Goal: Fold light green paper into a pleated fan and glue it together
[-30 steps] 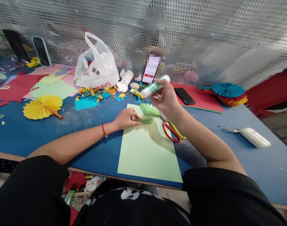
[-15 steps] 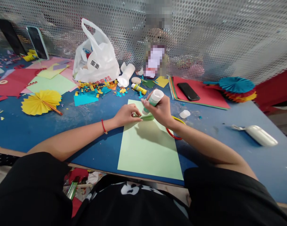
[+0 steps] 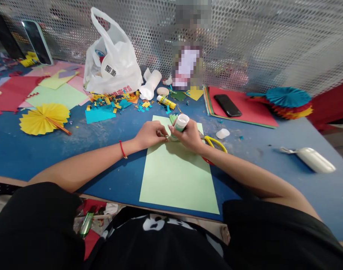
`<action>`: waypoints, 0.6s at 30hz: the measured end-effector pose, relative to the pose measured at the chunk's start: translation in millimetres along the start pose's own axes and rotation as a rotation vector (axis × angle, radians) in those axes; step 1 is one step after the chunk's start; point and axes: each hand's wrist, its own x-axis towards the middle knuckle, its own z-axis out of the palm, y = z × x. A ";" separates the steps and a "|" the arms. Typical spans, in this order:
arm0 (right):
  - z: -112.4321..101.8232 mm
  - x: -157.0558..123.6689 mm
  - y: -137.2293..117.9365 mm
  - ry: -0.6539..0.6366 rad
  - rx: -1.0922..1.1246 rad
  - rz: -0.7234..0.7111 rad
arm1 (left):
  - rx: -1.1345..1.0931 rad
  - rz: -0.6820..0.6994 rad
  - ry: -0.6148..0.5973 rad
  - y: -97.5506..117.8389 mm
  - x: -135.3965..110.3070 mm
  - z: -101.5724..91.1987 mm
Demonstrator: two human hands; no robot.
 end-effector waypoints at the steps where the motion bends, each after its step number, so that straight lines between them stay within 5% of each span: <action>1: 0.1 -0.6 0.1 -0.001 0.000 -0.003 | 0.004 0.000 -0.001 0.1 -0.1 -0.1; 18: -11.6 -10.4 16.9 0.079 0.004 -0.051 | 0.006 0.014 -0.004 -0.7 0.3 -1.0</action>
